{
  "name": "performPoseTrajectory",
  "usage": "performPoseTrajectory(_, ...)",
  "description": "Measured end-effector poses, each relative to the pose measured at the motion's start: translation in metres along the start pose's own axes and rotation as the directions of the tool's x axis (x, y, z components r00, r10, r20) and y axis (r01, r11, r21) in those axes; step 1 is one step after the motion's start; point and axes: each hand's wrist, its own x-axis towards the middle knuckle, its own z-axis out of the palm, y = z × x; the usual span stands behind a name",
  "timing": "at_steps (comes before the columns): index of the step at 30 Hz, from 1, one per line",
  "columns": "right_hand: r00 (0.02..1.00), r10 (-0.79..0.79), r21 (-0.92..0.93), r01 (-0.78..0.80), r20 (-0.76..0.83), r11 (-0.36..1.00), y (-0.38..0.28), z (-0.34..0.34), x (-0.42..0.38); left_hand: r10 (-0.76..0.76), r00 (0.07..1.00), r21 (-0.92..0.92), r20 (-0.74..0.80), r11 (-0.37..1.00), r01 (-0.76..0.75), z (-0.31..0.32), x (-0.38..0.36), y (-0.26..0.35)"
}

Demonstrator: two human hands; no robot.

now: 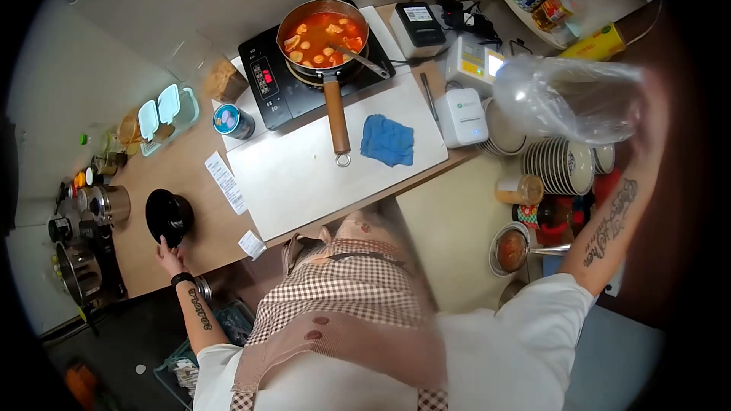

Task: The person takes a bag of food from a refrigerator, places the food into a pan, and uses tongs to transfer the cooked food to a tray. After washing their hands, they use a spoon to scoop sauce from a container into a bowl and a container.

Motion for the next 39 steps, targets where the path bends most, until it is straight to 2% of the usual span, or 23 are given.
performPoseTrajectory(2, 0.992, 0.018, 0.177, -0.040, 0.127, 0.983, -0.016, 0.017, -0.041, 0.331, 0.932, 0.184, -0.148, 0.935, -0.303, 0.000, 0.001, -0.001)
performPoseTrajectory(3, 0.990, 0.017, 0.227, -0.049, 0.142, 0.973, -0.026, 0.030, -0.065, 0.249, 0.962, 0.163, -0.113, 0.960, -0.229, 0.011, -0.048, 0.050)
performPoseTrajectory(4, 0.987, 0.019, 0.274, -0.063, 0.162, 0.960, -0.036, 0.050, -0.090, 0.313, 0.950, 0.055, -0.008, 0.949, -0.312, 0.013, -0.056, 0.048)
performPoseTrajectory(5, 0.971, -0.036, 0.294, -0.036, 0.235, 0.955, -0.042, 0.068, -0.111, 0.337, 0.937, -0.108, 0.091, 0.939, -0.327, 0.058, -0.123, 0.100)
performPoseTrajectory(7, 0.901, -0.144, 0.351, -0.010, 0.409, 0.936, -0.059, 0.106, -0.148, 0.162, 0.804, -0.131, 0.572, 0.986, -0.106, 0.100, -0.190, 0.103)
performPoseTrajectory(8, 0.845, -0.193, 0.383, -0.015, 0.499, 0.923, -0.070, 0.125, -0.167, -0.034, 0.555, -0.055, 0.831, 0.988, 0.144, 0.123, -0.222, 0.109)
performPoseTrajectory(9, 0.835, -0.205, 0.388, -0.011, 0.510, 0.921, -0.084, 0.145, -0.189, -0.072, 0.227, 0.008, 0.971, 0.962, 0.273, 0.149, -0.252, 0.116)
performPoseTrajectory(10, 0.825, -0.219, 0.397, -0.007, 0.521, 0.918, -0.099, 0.164, -0.210, -0.138, -0.027, 0.138, 0.990, 0.922, 0.363, 0.166, -0.274, 0.113)
performPoseTrajectory(12, 0.721, -0.397, 0.547, 0.030, 0.568, 0.837, -0.120, 0.192, -0.245, -0.154, -0.338, 0.333, 0.928, 0.748, 0.574, 0.178, -0.304, 0.107)
performPoseTrajectory(13, 0.647, -0.485, 0.625, 0.018, 0.588, 0.781, -0.130, 0.205, -0.259, -0.146, -0.474, 0.465, 0.868, 0.571, 0.676, 0.178, -0.309, 0.107)
performPoseTrajectory(14, 0.571, -0.607, 0.723, 0.033, 0.554, 0.690, -0.130, 0.213, -0.264, -0.109, -0.526, 0.525, 0.843, 0.377, 0.763, 0.170, -0.313, 0.108)
performPoseTrajectory(15, 0.481, -0.715, 0.809, 0.021, 0.507, 0.588, -0.131, 0.222, -0.270, -0.180, -0.359, 0.395, 0.916, 0.559, 0.729, 0.159, -0.319, 0.127)
performPoseTrajectory(17, 0.368, -0.694, 0.721, 0.085, 0.618, 0.687, -0.136, 0.229, -0.282, -0.194, -0.360, 0.409, 0.912, 0.477, 0.778, 0.159, -0.294, 0.056)
performPoseTrajectory(18, 0.308, -0.677, 0.676, 0.128, 0.668, 0.725, -0.139, 0.233, -0.288, -0.202, -0.274, 0.340, 0.940, 0.496, 0.799, 0.145, -0.283, 0.059)
performPoseTrajectory(21, 0.398, -0.540, 0.364, 0.438, 0.741, 0.822, -0.143, 0.244, -0.315, -0.204, -0.015, 0.130, 0.979, 0.562, 0.817, 0.100, -0.251, 0.073)
performPoseTrajectory(24, 0.503, -0.521, 0.085, 0.658, 0.689, 0.748, -0.136, 0.248, -0.336, -0.185, 0.179, -0.036, 0.966, 0.592, 0.805, 0.072, -0.236, 0.074)
performPoseTrajectory(27, 0.355, -0.794, 0.381, 0.732, 0.493, 0.564, -0.123, 0.247, -0.356, -0.168, 0.294, -0.137, 0.941, 0.604, 0.785, 0.054, -0.231, 0.077)
performPoseTrajectory(29, 0.107, -0.858, 0.663, 0.590, 0.502, 0.461, -0.123, 0.253, -0.364, -0.159, 0.354, -0.190, 0.922, 0.611, 0.769, 0.048, -0.234, 0.078)
performPoseTrajectory(30, -0.091, -0.839, 0.778, 0.439, 0.537, 0.450, -0.128, 0.258, -0.365, -0.159, 0.376, -0.210, 0.913, 0.608, 0.766, 0.046, -0.236, 0.078)
performPoseTrajectory(33, -0.138, -0.872, 0.828, 0.411, 0.470, 0.381, -0.132, 0.285, -0.396, -0.159, 0.444, -0.271, 0.881, 0.601, 0.752, 0.036, -0.240, 0.078)
performPoseTrajectory(36, -0.268, -0.864, 0.900, 0.213, 0.427, 0.379, -0.138, 0.305, -0.416, -0.143, 0.503, -0.330, 0.852, 0.598, 0.730, 0.028, -0.242, 0.081)
performPoseTrajectory(37, -0.265, -0.873, 0.911, 0.169, 0.409, 0.376, -0.140, 0.310, -0.423, -0.138, 0.519, -0.347, 0.843, 0.597, 0.723, 0.026, -0.243, 0.082)
performPoseTrajectory(39, -0.129, -0.923, 0.909, 0.266, 0.362, 0.320, -0.132, 0.303, -0.455, -0.128, 0.544, -0.375, 0.829, 0.594, 0.712, 0.026, -0.245, 0.086)
